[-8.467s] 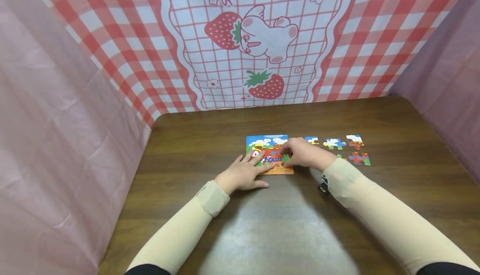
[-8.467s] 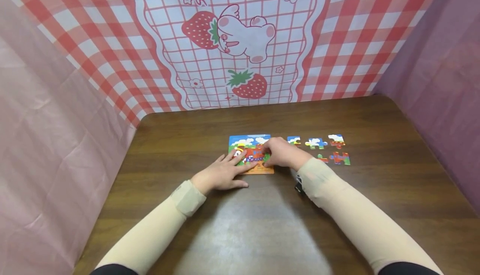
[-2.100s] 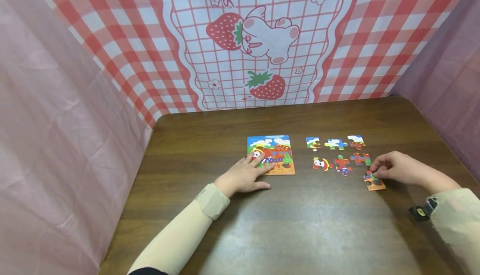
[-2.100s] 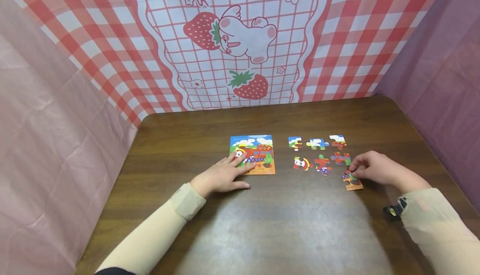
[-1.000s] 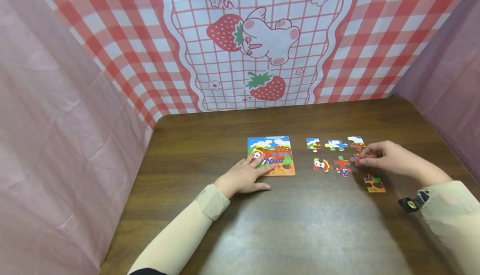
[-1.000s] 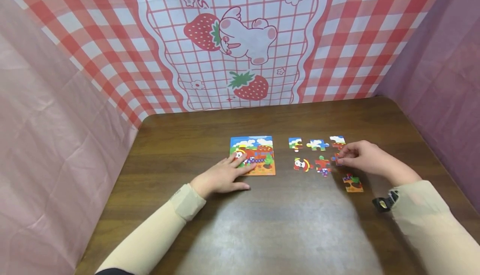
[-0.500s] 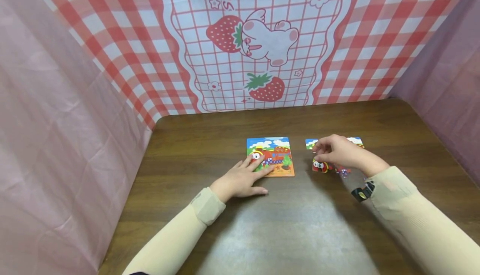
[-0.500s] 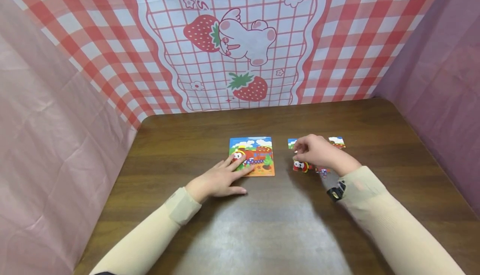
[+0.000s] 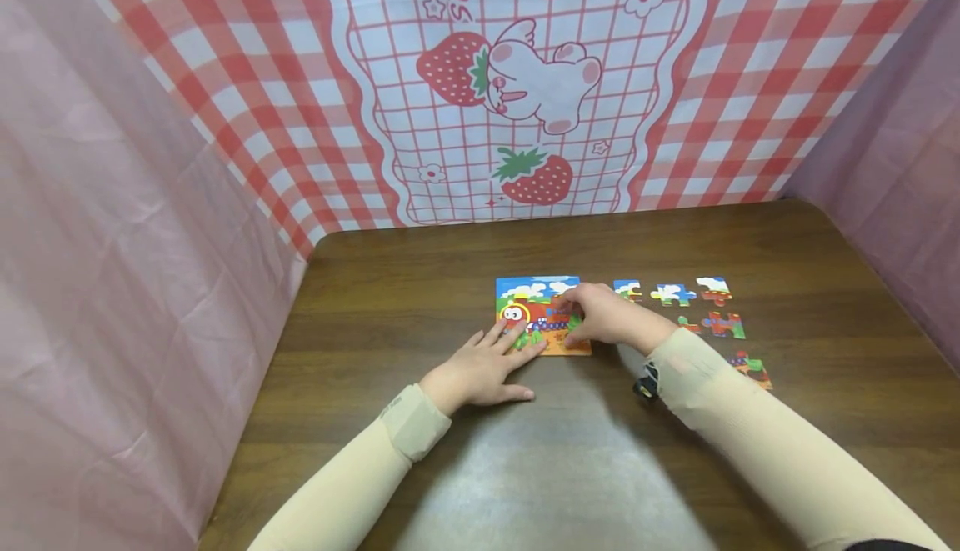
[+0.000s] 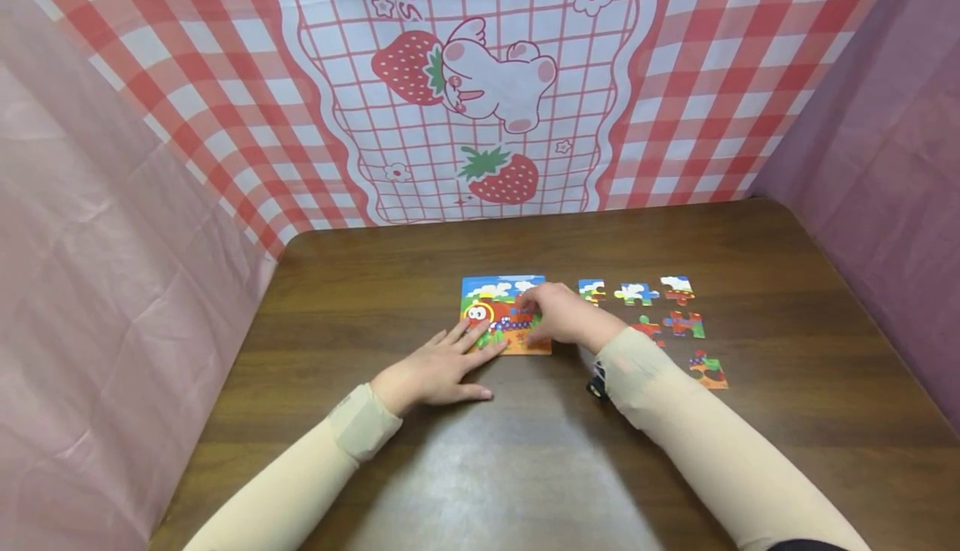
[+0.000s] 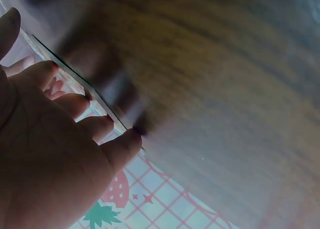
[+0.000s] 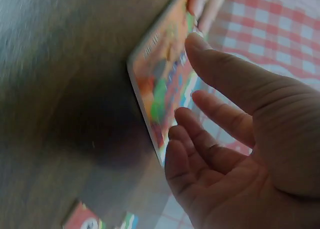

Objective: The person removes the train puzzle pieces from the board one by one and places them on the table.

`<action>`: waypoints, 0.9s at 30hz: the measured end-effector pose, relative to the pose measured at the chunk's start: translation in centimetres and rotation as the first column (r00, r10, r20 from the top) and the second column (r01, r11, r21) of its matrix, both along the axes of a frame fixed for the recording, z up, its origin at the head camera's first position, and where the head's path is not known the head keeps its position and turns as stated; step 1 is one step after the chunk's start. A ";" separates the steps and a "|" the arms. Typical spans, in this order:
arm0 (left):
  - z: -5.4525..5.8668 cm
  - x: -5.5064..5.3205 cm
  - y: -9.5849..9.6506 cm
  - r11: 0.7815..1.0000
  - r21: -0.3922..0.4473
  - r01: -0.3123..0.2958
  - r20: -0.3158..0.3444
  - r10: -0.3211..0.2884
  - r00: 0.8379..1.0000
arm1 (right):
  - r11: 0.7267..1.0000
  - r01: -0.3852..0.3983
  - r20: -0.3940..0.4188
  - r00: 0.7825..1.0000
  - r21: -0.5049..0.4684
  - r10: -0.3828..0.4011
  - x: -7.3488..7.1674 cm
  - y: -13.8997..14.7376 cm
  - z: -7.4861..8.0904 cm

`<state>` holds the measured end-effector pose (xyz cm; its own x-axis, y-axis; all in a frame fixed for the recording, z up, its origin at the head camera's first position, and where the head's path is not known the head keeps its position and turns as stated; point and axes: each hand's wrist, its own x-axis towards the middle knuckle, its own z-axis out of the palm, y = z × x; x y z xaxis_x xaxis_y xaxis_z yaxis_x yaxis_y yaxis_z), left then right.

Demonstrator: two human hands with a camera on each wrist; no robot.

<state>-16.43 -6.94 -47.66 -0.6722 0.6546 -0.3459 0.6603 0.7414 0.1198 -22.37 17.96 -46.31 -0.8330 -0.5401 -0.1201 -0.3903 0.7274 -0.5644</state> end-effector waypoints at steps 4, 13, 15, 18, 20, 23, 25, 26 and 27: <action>0.1 0.1 0.1 1.000 -0.008 -0.006 0.000 0.006 1.000 | 0.997 -0.023 -0.024 0.999 0.073 0.025 0.0 -1.0 -0.4; 0.2 0.2 0.1 1.000 -0.019 -0.008 -0.004 0.008 1.000 | 0.995 -0.043 0.028 0.999 0.093 0.041 -0.1 -1.8 -0.4; 0.1 0.2 0.1 1.000 -0.020 -0.008 -0.006 0.008 1.000 | 0.994 -0.038 0.034 0.999 0.098 0.035 0.0 -2.0 -0.3; 0.1 0.3 0.1 1.000 -0.017 -0.009 -0.007 0.009 1.000 | 0.993 -0.037 0.033 0.999 0.108 0.033 0.0 -2.1 -0.1; 0.2 0.3 0.1 1.000 -0.011 -0.012 -0.003 0.012 1.000 | 0.993 -0.037 0.030 0.999 0.115 0.034 0.1 -2.2 0.0; 0.2 0.4 -0.1 1.000 0.002 -0.017 0.006 0.017 1.000 | 0.993 -0.042 0.033 0.999 0.114 0.039 0.1 -2.2 0.2; 0.3 0.5 -0.2 1.000 0.010 -0.021 0.014 0.020 1.000 | 0.993 -0.042 0.037 0.999 0.112 0.038 0.0 -2.2 0.2; 0.3 0.6 -0.3 1.000 0.013 -0.020 0.017 0.020 1.000 | 0.993 -0.040 0.040 0.999 0.111 0.036 0.0 -2.1 0.2; 0.3 0.6 -0.3 1.000 0.016 -0.019 0.017 0.019 1.000 | 0.993 -0.038 0.043 0.999 0.112 0.033 0.0 -2.1 0.2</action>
<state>-15.80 -7.25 -47.33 -0.6789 0.6473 -0.3465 0.6438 0.7517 0.1429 -22.41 15.85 -46.06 -0.8066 -0.5503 -0.2158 -0.3953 0.7736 -0.4952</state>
